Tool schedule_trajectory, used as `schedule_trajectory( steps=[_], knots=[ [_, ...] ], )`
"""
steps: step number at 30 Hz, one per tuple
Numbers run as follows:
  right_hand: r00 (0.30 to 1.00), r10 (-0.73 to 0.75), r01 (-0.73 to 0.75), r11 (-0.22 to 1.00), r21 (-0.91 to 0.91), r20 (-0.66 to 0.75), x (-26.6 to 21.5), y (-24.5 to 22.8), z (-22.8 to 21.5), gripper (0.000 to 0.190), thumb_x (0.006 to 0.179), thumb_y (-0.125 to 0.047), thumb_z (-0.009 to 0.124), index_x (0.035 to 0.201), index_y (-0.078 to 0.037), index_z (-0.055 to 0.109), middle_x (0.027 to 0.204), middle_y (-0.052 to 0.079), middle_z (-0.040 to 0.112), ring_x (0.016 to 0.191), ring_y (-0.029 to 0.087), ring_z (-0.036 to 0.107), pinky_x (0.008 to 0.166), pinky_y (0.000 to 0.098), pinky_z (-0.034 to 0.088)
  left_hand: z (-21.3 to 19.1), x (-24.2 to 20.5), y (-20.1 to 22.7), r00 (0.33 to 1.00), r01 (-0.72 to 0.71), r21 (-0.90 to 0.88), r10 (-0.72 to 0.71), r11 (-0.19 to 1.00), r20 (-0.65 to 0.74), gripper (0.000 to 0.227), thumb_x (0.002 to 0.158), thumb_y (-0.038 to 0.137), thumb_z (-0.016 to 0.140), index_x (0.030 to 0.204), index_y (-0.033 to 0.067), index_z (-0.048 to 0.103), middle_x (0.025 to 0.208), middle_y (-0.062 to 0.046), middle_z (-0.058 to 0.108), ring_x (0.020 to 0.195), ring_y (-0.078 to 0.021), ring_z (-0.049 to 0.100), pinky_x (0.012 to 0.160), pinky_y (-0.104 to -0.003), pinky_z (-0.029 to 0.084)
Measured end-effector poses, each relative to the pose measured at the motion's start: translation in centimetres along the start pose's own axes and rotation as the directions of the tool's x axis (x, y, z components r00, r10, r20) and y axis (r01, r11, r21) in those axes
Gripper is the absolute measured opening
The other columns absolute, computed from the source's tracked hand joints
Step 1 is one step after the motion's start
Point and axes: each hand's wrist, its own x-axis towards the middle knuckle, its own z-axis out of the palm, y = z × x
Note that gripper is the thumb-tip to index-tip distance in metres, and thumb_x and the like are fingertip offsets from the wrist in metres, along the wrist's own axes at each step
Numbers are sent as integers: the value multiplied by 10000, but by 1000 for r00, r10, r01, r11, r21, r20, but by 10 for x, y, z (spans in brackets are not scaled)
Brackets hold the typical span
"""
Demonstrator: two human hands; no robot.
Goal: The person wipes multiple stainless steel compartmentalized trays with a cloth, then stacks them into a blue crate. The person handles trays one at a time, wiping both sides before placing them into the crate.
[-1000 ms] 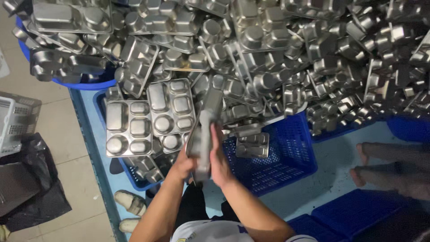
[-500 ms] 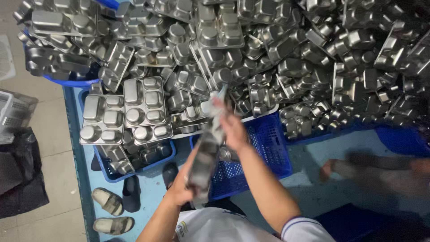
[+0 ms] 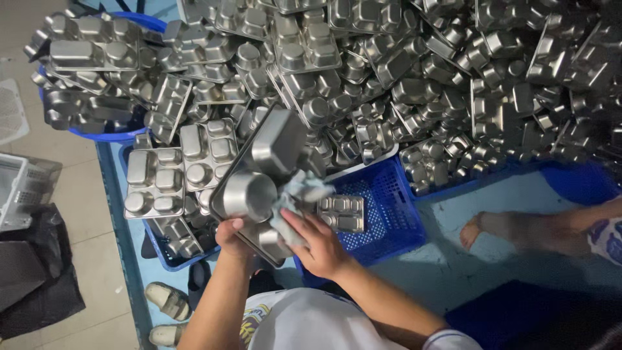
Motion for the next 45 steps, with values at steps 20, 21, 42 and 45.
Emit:
schedule_trajectory(
  steps=[20, 21, 42, 45],
  knots=[
    [800, 600, 53, -13, 998, -35, 21, 123, 19, 515, 1078, -336, 442, 1472, -8, 481, 1436, 157, 570, 1300, 304, 567, 1116, 459, 430, 40, -20, 93, 936, -334, -97, 342, 938, 85, 788, 766, 338, 686, 1409, -81, 504, 1306, -241, 626, 1161, -351, 655, 1060, -449, 556],
    [854, 519, 69, -36, 997, -40, 25, 133, 15, 555, 1065, -373, 434, 1490, -19, 471, 1459, 135, 565, 1316, 281, 555, 1119, 439, 418, 39, -22, 93, 937, -329, -105, 338, 939, 91, 788, 767, 337, 687, 1408, -82, 505, 1305, -243, 627, 1161, -352, 656, 1056, -450, 557],
    [261, 953, -134, -121, 984, 153, 71, 69, 21, 552, 994, -496, 417, 1328, -91, 590, 1214, 156, 662, 1045, 303, 717, 861, 462, 612, 43, -7, 62, 935, -332, -291, 353, 897, 20, 679, 818, 285, 674, 1372, -85, 543, 1290, -256, 641, 1195, -372, 660, 1045, -464, 557],
    [435, 898, -227, 42, 973, 63, 41, 12, 94, 573, 941, -541, 459, 1419, -226, 484, 1313, 20, 624, 1202, 213, 638, 993, 418, 558, 28, 17, 64, 946, -299, -302, 322, 905, 27, 703, 799, 276, 673, 1400, -66, 544, 1339, -235, 642, 1203, -355, 660, 1083, -457, 558]
  ],
)
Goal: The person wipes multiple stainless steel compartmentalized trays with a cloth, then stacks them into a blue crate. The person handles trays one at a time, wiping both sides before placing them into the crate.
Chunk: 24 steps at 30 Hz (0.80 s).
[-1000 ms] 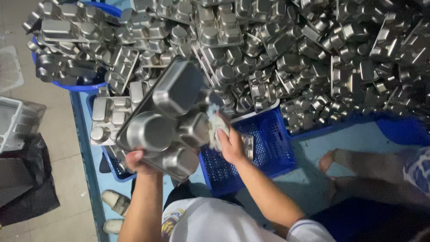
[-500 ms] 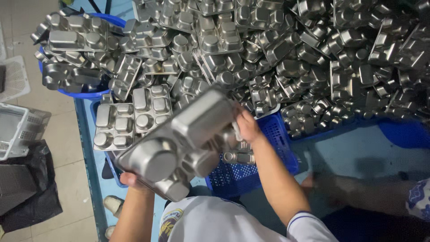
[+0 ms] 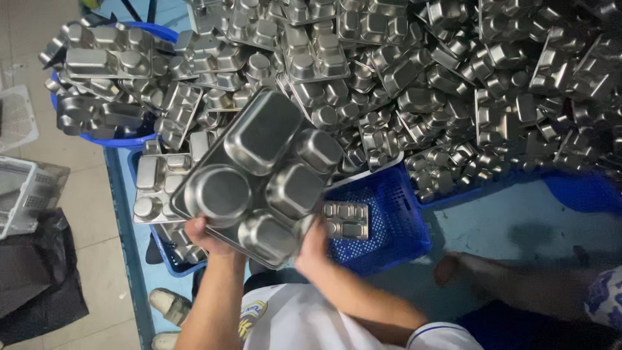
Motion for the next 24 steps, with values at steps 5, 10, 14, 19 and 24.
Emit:
schedule_trajectory(
  steps=[5, 10, 14, 19, 24],
  knots=[
    [954, 233, -183, 951, -248, 188, 10, -32, -14, 745, 1000, -603, 536, 1476, -31, 496, 1339, 188, 574, 1185, 327, 598, 988, 531, 527, -4, 8, 35, 970, 239, 152, -227, 959, -90, 637, 869, 300, 726, 1346, -59, 506, 1246, -224, 573, 1093, -353, 590, 1013, -504, 517],
    [761, 61, -214, 963, 162, 646, -9, -104, -13, 832, 904, -621, 610, 1513, -80, 437, 1436, 195, 564, 1289, 346, 571, 1068, 505, 502, 64, 6, 35, 727, -264, 924, -572, 277, 379, 914, 634, 349, 851, 1439, 113, 489, 1428, -250, 426, 1320, -424, 408, 1081, -590, 366],
    [792, 27, -24, 1000, -13, 609, -20, -96, 2, 653, 987, -318, 627, 1492, 62, 464, 1419, 239, 561, 1276, 335, 592, 1045, 465, 510, 118, 4, 21, 481, -750, 632, -817, -195, 319, 1041, 462, 267, 888, 1445, 312, 547, 1571, -161, 367, 1472, -412, 333, 1154, -631, 252],
    [900, -162, 143, 987, 77, 405, -4, -71, 0, 520, 915, -115, 634, 1387, 75, 524, 1289, 192, 636, 1165, 296, 648, 1003, 437, 550, 103, 18, 45, 779, -609, 488, -590, -626, 215, 979, 573, 291, 888, 1471, 242, 501, 1625, -221, 298, 1485, -397, 306, 1110, -702, 215],
    [928, -261, 252, 965, 68, 265, 5, -62, -3, 511, 856, -58, 683, 1348, -20, 550, 1205, 100, 667, 1097, 237, 653, 945, 400, 545, 40, 29, 71, 994, 98, 689, -111, 718, -26, 1083, 580, 161, 791, 1554, 187, 320, 1575, -79, 318, 1441, -282, 383, 1133, -496, 413]
  ],
)
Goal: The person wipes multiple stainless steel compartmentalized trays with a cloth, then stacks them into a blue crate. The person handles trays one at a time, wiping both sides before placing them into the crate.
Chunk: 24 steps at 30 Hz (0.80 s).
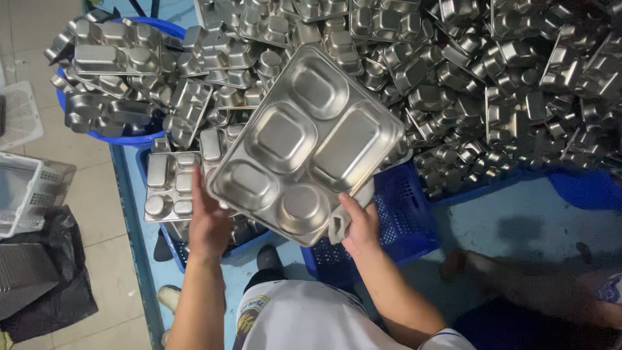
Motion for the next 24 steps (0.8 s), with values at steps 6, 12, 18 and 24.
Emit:
schedule_trajectory(
  steps=[6, 12, 18, 24],
  knots=[
    [997, -71, 69, 940, -333, 4, 3, 23, 0, 523, 876, -63, 722, 1368, 11, 561, 1223, 87, 676, 1097, 202, 642, 940, 328, 530, -25, -19, -66, 992, 9, -463, -65, 886, -106, 675, 818, 270, 676, 1413, -18, 545, 1320, -175, 635, 1215, -329, 621, 1073, -460, 510],
    [921, -349, 292, 326, -899, 173, 35, -38, 5, 837, 797, -180, 821, 1464, 37, 364, 1360, 214, 556, 1205, 272, 595, 990, 392, 516, -23, -20, -72, 982, -60, -476, -33, 877, -184, 607, 824, 308, 596, 1340, -12, 581, 1280, -174, 662, 1183, -316, 644, 1051, -448, 511],
    [833, 26, 544, -228, -808, 553, 25, -10, 43, 898, 923, -381, 698, 1522, 110, 244, 1497, 307, 418, 1386, 458, 399, 1174, 598, 270, -4, -15, -78, 971, 83, -486, -179, 870, -155, 584, 827, 293, 565, 1316, -25, 589, 1265, -172, 662, 1162, -320, 642, 1043, -446, 509],
    [801, 85, 561, -451, -694, 592, 34, -7, 7, 630, 954, -467, 602, 1368, 2, 526, 1448, 186, 498, 1302, 419, 459, 1111, 607, 303, -14, -26, -79, 965, 94, -448, -192, 889, -179, 609, 772, 284, 535, 1297, -18, 600, 1233, -171, 688, 1126, -307, 672, 1004, -427, 530]
  ],
)
